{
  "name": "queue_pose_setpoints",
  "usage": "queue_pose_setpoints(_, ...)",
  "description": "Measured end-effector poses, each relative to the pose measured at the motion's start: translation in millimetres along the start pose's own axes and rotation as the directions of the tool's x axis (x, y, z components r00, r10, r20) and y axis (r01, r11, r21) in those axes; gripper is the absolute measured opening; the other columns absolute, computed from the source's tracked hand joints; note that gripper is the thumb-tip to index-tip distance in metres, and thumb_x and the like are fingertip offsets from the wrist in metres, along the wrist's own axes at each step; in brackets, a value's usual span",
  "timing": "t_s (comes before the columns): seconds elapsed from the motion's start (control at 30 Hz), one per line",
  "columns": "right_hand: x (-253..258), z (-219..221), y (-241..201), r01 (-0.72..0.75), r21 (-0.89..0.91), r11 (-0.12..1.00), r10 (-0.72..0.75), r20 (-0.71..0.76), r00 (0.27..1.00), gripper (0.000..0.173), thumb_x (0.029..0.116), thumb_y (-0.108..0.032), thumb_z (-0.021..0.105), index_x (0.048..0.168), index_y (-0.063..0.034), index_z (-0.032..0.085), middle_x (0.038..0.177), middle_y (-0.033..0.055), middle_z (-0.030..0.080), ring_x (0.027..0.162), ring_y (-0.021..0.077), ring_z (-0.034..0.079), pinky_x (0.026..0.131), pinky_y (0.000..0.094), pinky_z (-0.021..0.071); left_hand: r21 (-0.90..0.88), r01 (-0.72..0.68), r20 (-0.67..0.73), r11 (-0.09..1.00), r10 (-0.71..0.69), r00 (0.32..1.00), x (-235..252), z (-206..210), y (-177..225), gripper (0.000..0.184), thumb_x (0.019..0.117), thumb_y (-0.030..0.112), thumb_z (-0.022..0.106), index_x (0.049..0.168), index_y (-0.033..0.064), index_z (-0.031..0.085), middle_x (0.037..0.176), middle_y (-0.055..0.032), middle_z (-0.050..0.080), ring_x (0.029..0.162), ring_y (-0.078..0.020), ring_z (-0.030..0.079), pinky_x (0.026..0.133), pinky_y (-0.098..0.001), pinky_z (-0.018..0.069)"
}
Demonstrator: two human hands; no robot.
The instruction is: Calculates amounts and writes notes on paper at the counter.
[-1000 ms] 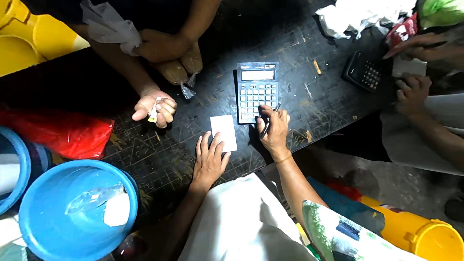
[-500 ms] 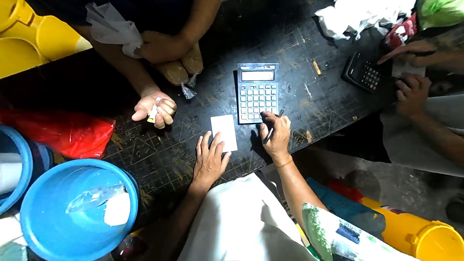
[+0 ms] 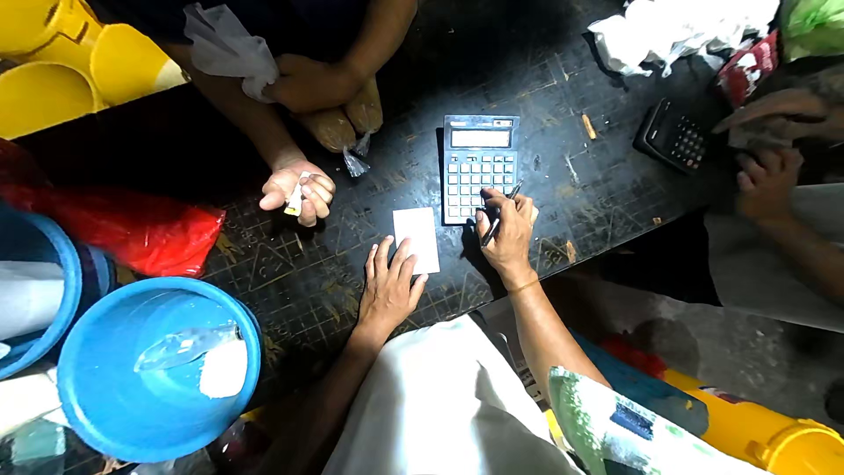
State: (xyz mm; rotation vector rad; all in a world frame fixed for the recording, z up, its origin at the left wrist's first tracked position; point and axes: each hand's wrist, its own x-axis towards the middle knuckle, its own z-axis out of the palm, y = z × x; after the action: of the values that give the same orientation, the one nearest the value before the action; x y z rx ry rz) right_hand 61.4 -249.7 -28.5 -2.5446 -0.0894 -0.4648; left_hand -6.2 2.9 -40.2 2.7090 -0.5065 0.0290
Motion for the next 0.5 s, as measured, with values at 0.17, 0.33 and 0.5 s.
queue_pose_setpoints(0.17,-12,2,-9,0.098,0.096,0.991,-0.094,-0.054,0.994,0.03,0.0983,-0.033,0.055,0.108,-0.0093,0.07,0.122,0.0058,0.073,0.114,0.0306,0.059,0.101,0.0495,0.0404,0.006,-0.005,-0.001,1.0,0.005,1.0,0,2,-1,0.046,0.1044,0.047,0.048,0.124,0.0118,0.068,0.158,-0.0063,0.046,0.152,-0.0375,0.03,0.123,-0.0584,0.0212)
queue_pose_setpoints(0.33,-20,4,-5,0.095,0.114,0.989,-0.09,-0.052,0.995,0.032,0.0994,-0.036,0.053,0.106,-0.0096,0.071,0.119,0.0046,0.074,0.117,0.0295,0.061,0.107,0.0528,0.0369,0.003,-0.004,0.001,1.0,0.004,1.0,0,2,-1,0.046,0.1044,0.047,0.048,0.125,0.0119,0.069,0.158,-0.0061,0.047,0.152,-0.0373,0.03,0.123,-0.0582,0.0215)
queue_pose_setpoints(0.5,-18,-4,8,0.055,0.089,0.995,-0.042,-0.141,0.989,0.027,0.1012,-0.027,0.052,0.106,-0.0046,0.066,0.122,0.0099,0.073,0.109,0.024,0.068,0.1,0.0442,0.048,0.003,-0.006,0.001,1.0,0.006,1.0,1,1,0,0.046,0.1042,0.047,0.048,0.125,0.0117,0.068,0.159,-0.0058,0.046,0.152,-0.0372,0.029,0.123,-0.0585,0.0209)
